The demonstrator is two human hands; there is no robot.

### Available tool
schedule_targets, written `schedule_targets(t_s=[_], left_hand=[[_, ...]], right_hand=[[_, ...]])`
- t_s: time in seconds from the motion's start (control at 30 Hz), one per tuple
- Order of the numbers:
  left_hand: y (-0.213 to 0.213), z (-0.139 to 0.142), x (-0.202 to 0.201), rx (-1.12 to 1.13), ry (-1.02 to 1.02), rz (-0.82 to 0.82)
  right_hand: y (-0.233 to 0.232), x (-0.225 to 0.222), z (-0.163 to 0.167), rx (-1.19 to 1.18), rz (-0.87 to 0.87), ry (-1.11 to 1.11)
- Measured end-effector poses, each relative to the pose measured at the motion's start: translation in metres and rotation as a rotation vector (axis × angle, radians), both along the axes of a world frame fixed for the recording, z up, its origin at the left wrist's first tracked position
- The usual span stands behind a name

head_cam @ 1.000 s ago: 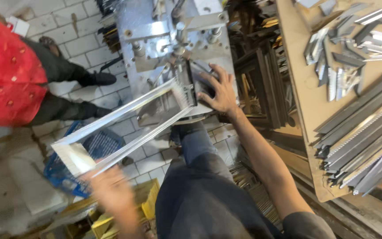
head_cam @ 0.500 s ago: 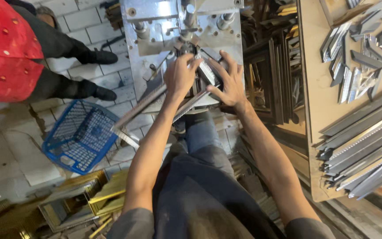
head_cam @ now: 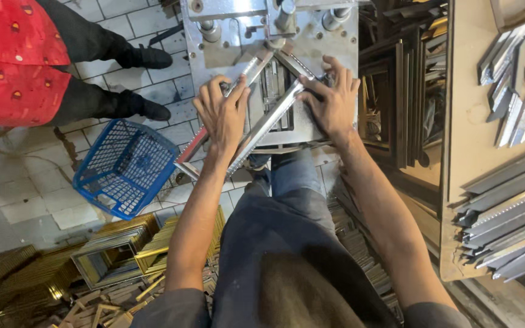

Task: The person picks up cut metal picture frame moulding pieces from the work table, places two mitred corners into a manual frame joining press, and operates the press to fasten the corners. They then set the joined frame on the table and repeat the cycle with additional frame sections.

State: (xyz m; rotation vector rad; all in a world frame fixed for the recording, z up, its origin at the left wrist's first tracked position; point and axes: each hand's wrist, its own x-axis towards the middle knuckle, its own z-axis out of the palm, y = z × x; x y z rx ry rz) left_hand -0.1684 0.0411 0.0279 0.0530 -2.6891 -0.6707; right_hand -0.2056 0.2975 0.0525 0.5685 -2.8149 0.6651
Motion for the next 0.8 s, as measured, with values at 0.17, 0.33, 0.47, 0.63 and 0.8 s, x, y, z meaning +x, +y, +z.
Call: schedule_targets(t_s=[0.17,0.33,0.47,0.63,0.8], left_hand=[[-0.002,0.004,-0.007,-0.069,-0.055,-0.022],[0.000,0.004,-0.011,-0.093,-0.006,-0.012],[0.000,0.002,-0.013,-0.108,0.010,-0.008],[0.000,-0.002,-0.012,-0.074,-0.010,-0.003],[0.000,-0.003,-0.013,-0.095,0.027,-0.021]], right_hand=[[-0.005,-0.016,-0.003,0.010,0.006,0.016],[-0.004,-0.013,-0.001,-0.029,0.001,0.022],[-0.004,-0.011,-0.002,-0.007,0.011,0.019],[-0.001,-0.014,-0.010,0.030,0.005,0.014],[0.000,-0.013,-0.014,0.056,-0.008,0.025]])
